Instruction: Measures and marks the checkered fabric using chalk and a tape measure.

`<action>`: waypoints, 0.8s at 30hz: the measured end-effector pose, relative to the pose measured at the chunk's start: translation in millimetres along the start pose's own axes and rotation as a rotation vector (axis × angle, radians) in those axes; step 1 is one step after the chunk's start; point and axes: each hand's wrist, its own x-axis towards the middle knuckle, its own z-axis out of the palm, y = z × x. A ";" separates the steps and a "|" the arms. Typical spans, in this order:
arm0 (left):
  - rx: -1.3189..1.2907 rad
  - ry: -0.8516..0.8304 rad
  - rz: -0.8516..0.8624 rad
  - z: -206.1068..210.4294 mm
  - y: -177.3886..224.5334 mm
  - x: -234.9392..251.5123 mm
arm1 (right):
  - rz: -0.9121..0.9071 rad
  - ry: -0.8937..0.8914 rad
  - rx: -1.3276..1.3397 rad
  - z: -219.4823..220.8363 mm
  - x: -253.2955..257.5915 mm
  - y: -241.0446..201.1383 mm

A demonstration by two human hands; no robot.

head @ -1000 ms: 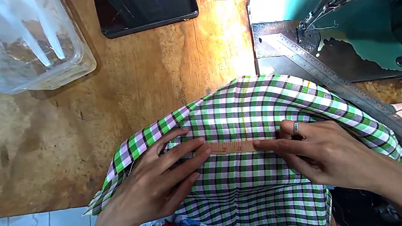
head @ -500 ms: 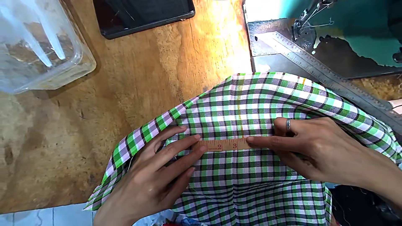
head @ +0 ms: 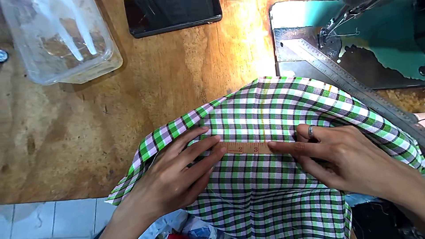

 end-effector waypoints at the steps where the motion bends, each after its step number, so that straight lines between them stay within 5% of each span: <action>1: 0.002 -0.007 0.009 -0.6 -0.2 0.3 | 0.004 0.002 -0.003 0.2 -0.1 -0.3; 24: 0.019 -0.013 0.071 -1.0 -1.3 1.7 | 0.011 0.002 -0.082 -1.7 -1.3 -1.1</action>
